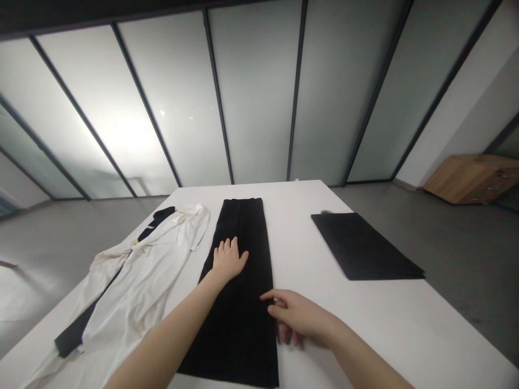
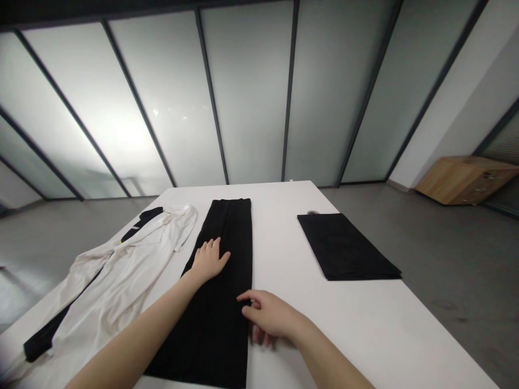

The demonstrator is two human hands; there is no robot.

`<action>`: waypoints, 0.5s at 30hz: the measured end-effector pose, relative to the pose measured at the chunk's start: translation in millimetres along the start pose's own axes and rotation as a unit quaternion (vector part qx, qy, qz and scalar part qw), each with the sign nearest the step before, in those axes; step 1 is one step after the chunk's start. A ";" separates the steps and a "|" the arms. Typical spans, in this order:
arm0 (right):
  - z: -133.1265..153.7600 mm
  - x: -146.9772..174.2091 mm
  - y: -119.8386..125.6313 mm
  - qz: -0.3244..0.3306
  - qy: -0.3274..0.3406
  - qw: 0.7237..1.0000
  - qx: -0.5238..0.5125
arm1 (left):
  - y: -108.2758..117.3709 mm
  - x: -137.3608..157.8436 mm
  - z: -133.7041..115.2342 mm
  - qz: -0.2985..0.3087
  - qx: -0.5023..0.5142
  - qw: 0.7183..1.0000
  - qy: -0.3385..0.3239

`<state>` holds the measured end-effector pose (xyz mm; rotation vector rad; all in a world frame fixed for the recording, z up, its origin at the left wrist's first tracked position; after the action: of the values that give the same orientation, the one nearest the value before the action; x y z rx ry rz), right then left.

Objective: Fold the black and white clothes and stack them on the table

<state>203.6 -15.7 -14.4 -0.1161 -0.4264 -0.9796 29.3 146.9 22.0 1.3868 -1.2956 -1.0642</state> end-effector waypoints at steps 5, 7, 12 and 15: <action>0.8 -9.4 12.3 -0.094 0.044 0.994 -0.032 | 6.5 -44.3 -9.4 -0.056 0.037 0.997 0.048; 1.6 -10.3 6.3 -0.081 0.044 0.996 -0.017 | 0.3 -53.6 -6.7 -0.064 0.039 0.995 0.063; 0.4 -7.2 -9.6 -0.030 0.034 0.997 0.063 | -11.8 -54.0 -2.5 -0.069 0.009 0.996 0.053; -6.9 -3.4 -22.2 0.015 0.011 0.999 0.047 | -15.2 -45.4 -3.6 -0.056 0.004 0.998 0.033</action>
<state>185.7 -27.4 -24.2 -0.0273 -0.4479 -0.9286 32.6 192.6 7.7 1.5021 -1.1876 -1.0807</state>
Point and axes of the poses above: each hand's wrist, its own x-axis away from the middle knuckle, its own y-axis out of the back of the hand, z = x × y, the point moved 9 cm from there along -x, towards the middle knuckle, and after that the axes turned 9 degrees about y, right-handed, at the moved point
